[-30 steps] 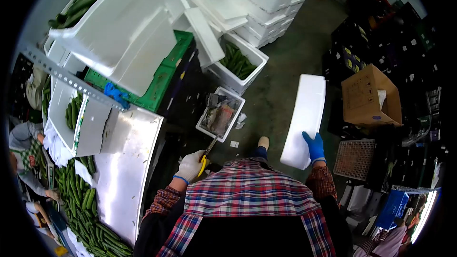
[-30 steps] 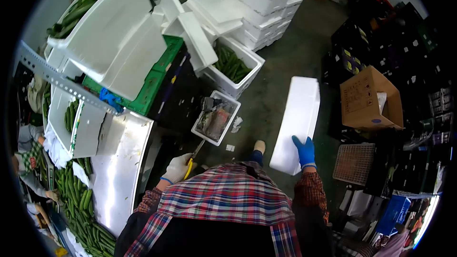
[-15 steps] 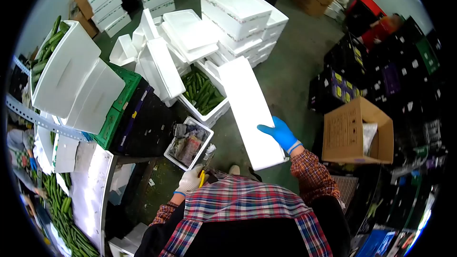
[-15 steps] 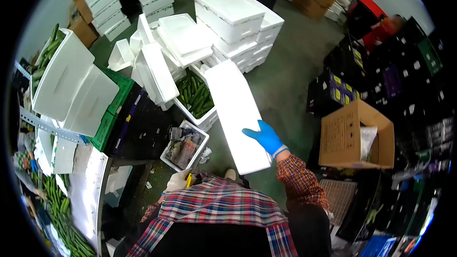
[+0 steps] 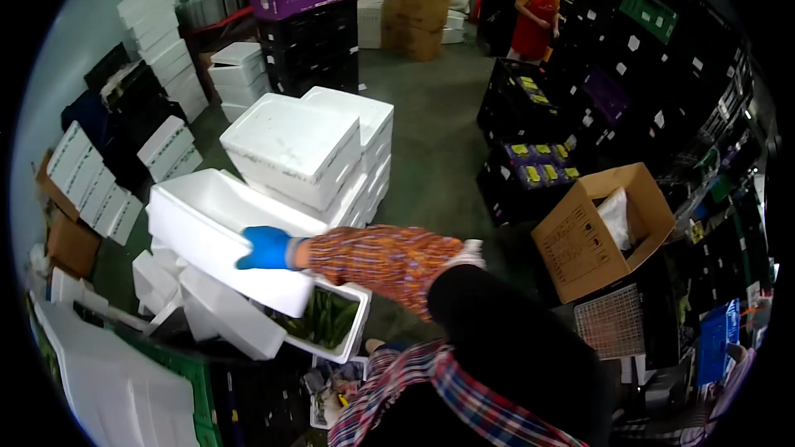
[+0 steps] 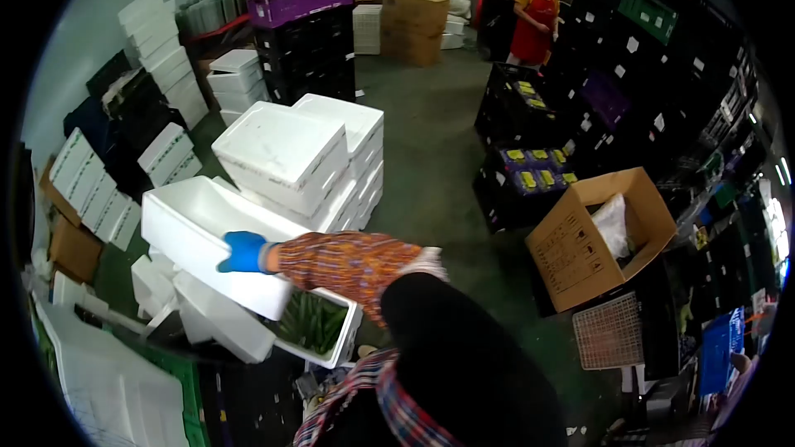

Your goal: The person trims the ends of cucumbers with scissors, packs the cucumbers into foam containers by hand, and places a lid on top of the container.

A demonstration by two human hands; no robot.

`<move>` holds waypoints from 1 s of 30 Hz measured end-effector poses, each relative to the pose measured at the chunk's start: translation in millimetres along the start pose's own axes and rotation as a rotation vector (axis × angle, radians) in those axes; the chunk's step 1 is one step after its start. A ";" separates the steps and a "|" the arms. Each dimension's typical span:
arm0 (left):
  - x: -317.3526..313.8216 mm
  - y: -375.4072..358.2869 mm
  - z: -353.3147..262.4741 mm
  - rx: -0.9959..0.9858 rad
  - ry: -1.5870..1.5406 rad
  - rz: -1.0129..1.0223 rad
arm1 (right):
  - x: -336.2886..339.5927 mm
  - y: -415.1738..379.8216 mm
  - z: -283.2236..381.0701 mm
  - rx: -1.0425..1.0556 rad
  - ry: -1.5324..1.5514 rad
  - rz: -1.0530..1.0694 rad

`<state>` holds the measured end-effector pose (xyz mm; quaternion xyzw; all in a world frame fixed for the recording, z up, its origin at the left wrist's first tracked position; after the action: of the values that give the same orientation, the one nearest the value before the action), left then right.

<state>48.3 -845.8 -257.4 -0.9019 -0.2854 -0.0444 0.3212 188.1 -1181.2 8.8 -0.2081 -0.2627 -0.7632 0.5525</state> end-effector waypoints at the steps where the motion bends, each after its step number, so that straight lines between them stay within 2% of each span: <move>1: -6.5 -8.9 -14.2 0.057 -0.135 -0.042 | 0.6 24.0 3.1 -0.003 -0.019 0.023; 3: 2.0 -7.2 -34.1 0.171 -0.393 -0.155 | -7.3 78.4 -5.3 0.027 -0.091 0.013; 4: -0.7 31.2 39.9 0.128 -0.614 -0.160 | -11.5 101.0 -7.1 0.038 -0.114 0.022; 5: 6.8 32.3 32.7 0.112 -0.687 -0.121 | -11.6 120.7 -8.4 0.045 -0.113 0.002; 7: 20.9 28.5 44.1 0.108 -0.759 -0.122 | -17.9 158.9 -10.5 0.045 -0.098 -0.013; 9: 27.3 34.6 75.5 0.078 -0.604 -0.204 | -24.7 195.6 -17.8 0.087 -0.086 -0.007; 10: 25.8 30.2 66.8 0.205 -0.494 -0.393 | -24.8 208.9 -18.3 0.086 -0.078 -0.007; 11: 26.8 22.4 55.0 0.209 -0.385 -0.445 | -25.9 218.8 -20.0 0.091 -0.052 0.011; 12: 33.4 9.8 11.1 0.216 -0.277 -0.493 | -29.2 234.8 -27.2 0.136 -0.028 0.035; 13: 38.2 1.4 -35.5 0.235 -0.297 -0.522 | -31.4 247.1 -33.1 0.223 -0.031 -0.030; 14: 41.9 -5.1 -88.6 0.257 -0.393 -0.504 | -30.3 255.0 -38.7 0.209 -0.052 0.025; 16: 37.2 12.1 -85.1 0.193 -0.429 -0.351 | -28.8 270.9 -57.2 0.352 -0.087 0.069; 18: 18.6 28.3 -97.9 0.311 -0.506 -0.558 | -4.1 274.6 -73.7 0.471 -0.093 0.148; 20: 2.3 40.9 -143.7 0.321 -0.755 -0.553 | 26.0 298.0 -113.7 0.559 -0.183 0.219; 21: -13.8 57.2 -147.5 0.290 -1.019 -0.607 | 51.4 309.9 -132.5 0.563 -0.219 0.216; 22: -21.2 68.3 -168.0 0.389 -1.059 -0.671 | 70.2 340.9 -163.3 0.601 -0.205 0.271; 23: -33.8 80.9 -182.0 0.382 -1.161 -0.750 | 100.9 359.9 -182.2 0.663 -0.177 0.285; 25: -54.9 109.5 -234.4 0.416 -1.353 -0.897 | 151.7 402.5 -230.0 0.433 -0.278 0.319; 26: -74.4 132.2 -230.6 0.400 -1.374 -0.980 | 170.0 423.3 -272.8 0.420 -0.239 0.174; 27: -94.2 151.7 -232.3 0.405 -1.484 -0.990 | 185.4 445.5 -313.4 0.238 -0.071 0.220; 29: -135.5 190.8 -244.8 0.348 -1.786 -0.994 | 209.8 469.7 -382.2 0.209 0.172 0.240; 30: -139.6 203.2 -279.5 0.371 -1.998 -0.932 | 208.6 474.0 -419.3 -0.223 0.394 0.302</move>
<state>71.3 -1210.9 -186.0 -0.2753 -0.7277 0.6276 0.0290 565.0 -1718.1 -108.4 -0.1518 -0.0305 -0.7222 0.6741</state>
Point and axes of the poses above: each hand's wrist, its own y-axis towards the middle knuckle, its own x-axis out of the back of the hand, z = x × y, the point moved 4 cm from there along y, towards the middle knuckle, and after that the axes turned 8 degrees about x, right-handed, at the moved point
